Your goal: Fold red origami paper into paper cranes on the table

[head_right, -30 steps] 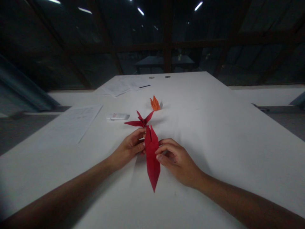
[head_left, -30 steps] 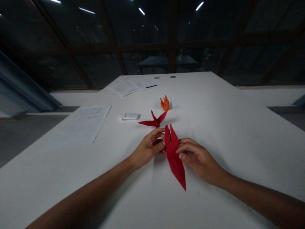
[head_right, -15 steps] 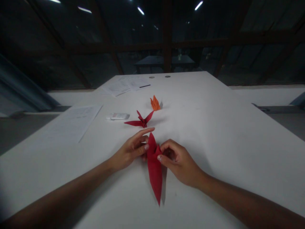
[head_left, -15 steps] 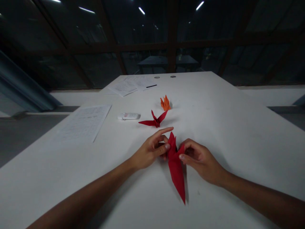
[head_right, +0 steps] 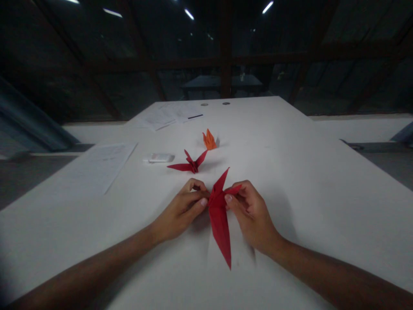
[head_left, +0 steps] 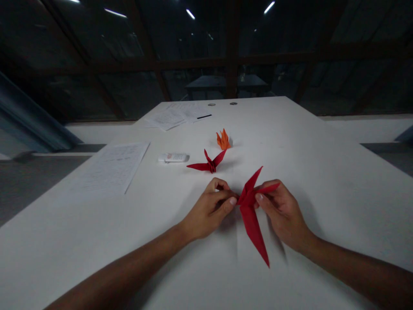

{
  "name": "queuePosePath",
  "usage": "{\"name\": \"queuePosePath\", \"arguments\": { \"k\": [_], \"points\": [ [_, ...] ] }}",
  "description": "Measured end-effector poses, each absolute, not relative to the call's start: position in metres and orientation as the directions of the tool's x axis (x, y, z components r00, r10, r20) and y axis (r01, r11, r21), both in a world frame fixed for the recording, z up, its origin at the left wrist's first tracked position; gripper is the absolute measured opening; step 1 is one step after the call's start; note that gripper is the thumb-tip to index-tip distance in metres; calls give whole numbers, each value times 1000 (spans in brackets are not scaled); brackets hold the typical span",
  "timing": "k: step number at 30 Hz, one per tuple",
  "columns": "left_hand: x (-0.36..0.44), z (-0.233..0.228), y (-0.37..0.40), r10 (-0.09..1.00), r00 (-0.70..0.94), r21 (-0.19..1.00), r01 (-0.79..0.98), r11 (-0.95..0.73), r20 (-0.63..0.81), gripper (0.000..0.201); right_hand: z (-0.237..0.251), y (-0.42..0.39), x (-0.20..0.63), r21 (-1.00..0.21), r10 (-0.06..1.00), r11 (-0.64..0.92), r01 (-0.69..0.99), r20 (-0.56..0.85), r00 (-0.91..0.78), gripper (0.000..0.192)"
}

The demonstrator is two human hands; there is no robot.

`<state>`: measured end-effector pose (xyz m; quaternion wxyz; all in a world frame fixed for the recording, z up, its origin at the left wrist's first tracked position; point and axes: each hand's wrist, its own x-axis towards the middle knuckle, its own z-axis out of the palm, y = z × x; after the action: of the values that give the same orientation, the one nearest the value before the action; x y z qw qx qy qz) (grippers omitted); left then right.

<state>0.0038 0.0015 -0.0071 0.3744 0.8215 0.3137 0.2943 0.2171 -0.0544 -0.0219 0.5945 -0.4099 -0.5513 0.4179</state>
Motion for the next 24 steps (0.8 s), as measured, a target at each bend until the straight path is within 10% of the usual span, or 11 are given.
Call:
{"name": "queuePosePath", "arguments": {
  "k": [9,24],
  "points": [
    [9,-1,-11,725,643,774,320,-546,245,25,-13,-58,211,-953,951,302,-1,301,73,9],
    [9,-10,-10,763,646,1000,-19,-23,30,31,-7,-48,215,-991,989,96,-92,105,-100,20]
  ]
}}
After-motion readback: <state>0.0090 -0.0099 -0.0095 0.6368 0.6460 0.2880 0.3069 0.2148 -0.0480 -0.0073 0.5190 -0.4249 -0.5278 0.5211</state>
